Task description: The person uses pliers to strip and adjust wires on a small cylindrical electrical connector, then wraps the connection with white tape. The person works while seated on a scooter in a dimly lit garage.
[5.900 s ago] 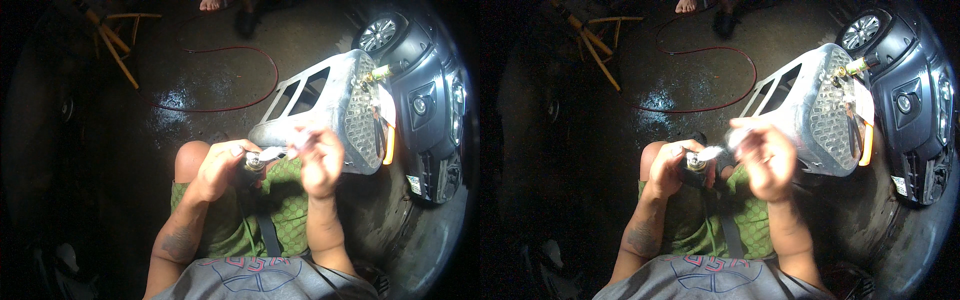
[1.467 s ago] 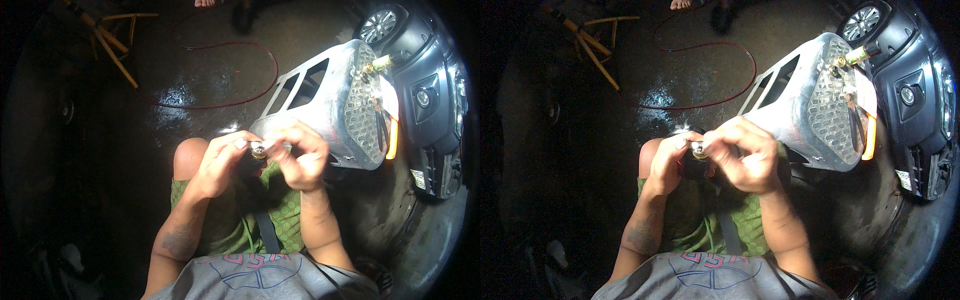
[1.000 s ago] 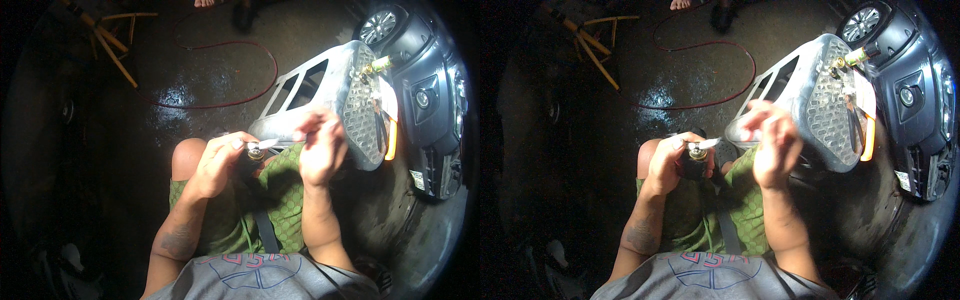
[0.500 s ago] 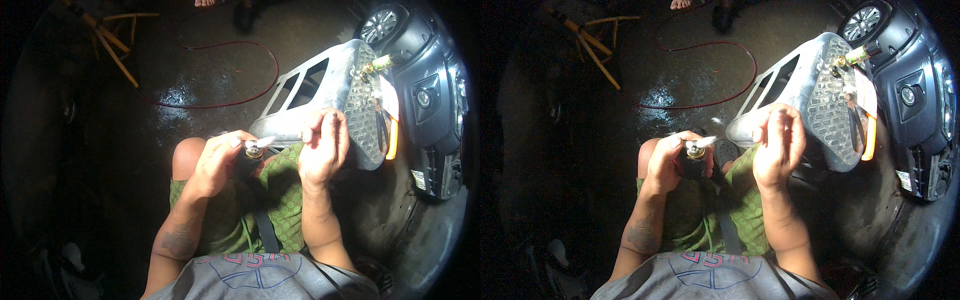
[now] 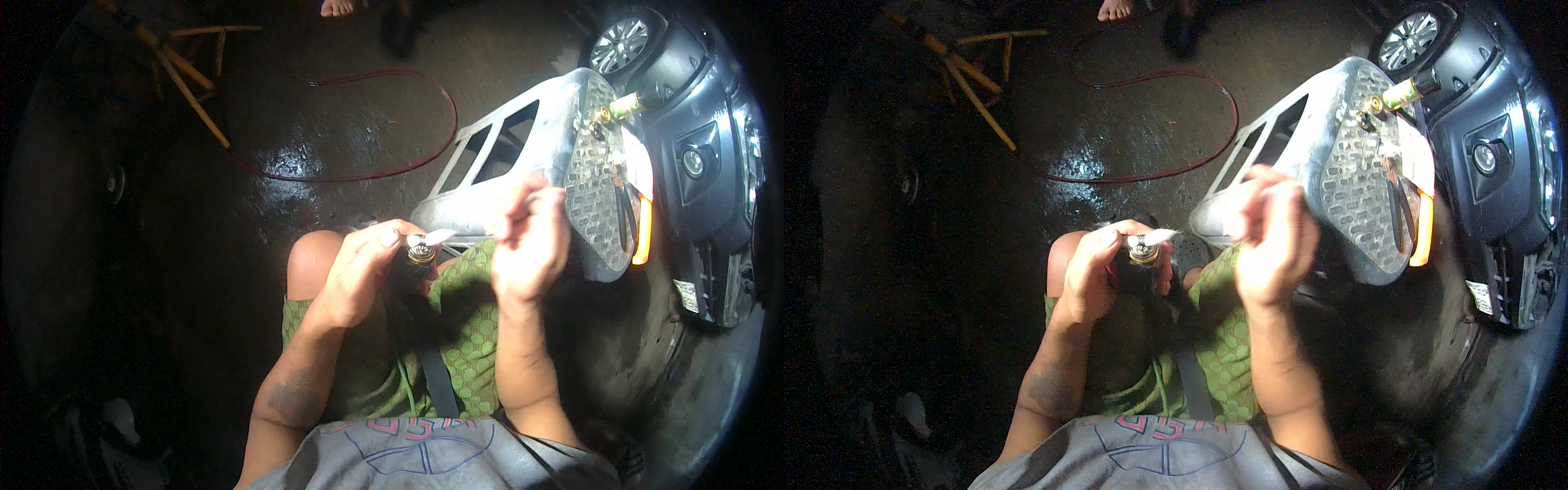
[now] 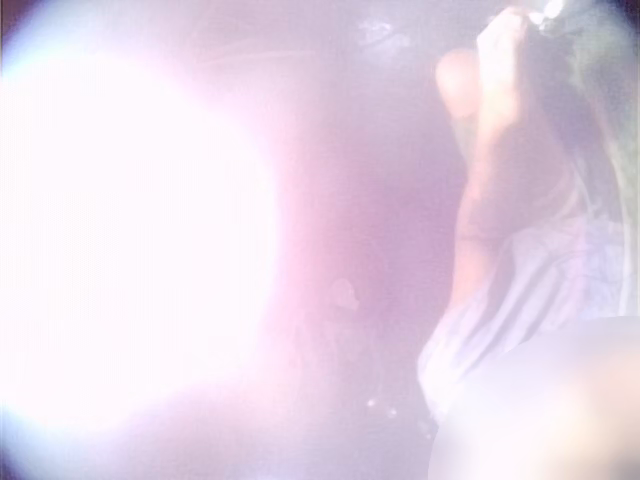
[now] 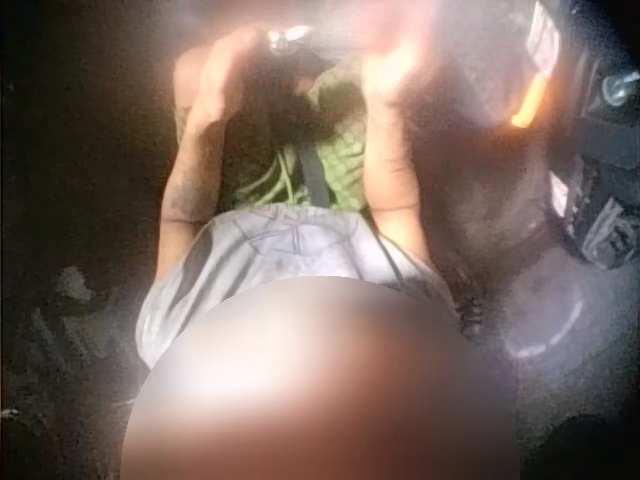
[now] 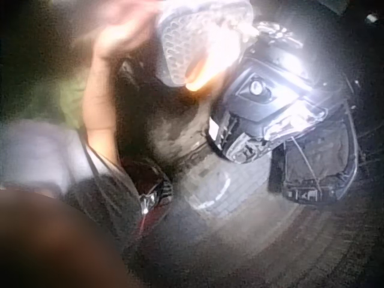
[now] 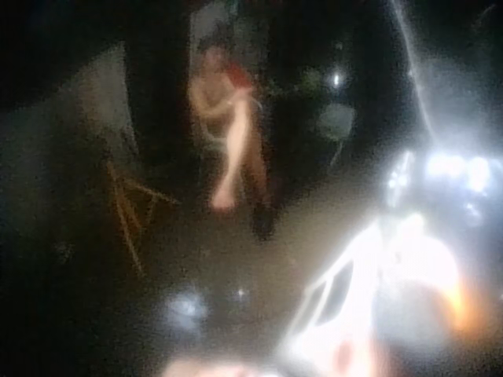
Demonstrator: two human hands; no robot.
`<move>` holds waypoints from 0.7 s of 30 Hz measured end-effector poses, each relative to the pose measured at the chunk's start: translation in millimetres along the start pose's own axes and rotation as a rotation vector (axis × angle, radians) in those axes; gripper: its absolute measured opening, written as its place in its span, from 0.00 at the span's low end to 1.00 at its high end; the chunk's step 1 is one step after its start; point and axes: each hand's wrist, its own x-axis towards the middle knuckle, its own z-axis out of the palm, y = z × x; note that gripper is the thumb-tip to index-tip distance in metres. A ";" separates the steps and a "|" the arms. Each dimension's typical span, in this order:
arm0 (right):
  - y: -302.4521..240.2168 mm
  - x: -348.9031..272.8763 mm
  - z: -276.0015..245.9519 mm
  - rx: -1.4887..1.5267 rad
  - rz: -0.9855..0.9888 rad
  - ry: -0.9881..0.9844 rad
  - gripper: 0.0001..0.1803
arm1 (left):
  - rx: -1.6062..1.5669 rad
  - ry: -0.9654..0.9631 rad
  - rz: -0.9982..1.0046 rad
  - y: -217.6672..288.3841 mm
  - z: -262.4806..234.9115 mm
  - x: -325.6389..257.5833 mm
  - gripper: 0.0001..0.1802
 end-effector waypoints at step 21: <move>20.9 -27.2 5.6 -0.456 0.101 -0.499 0.42 | 0.844 0.410 0.437 -12.5 3.6 7.1 0.49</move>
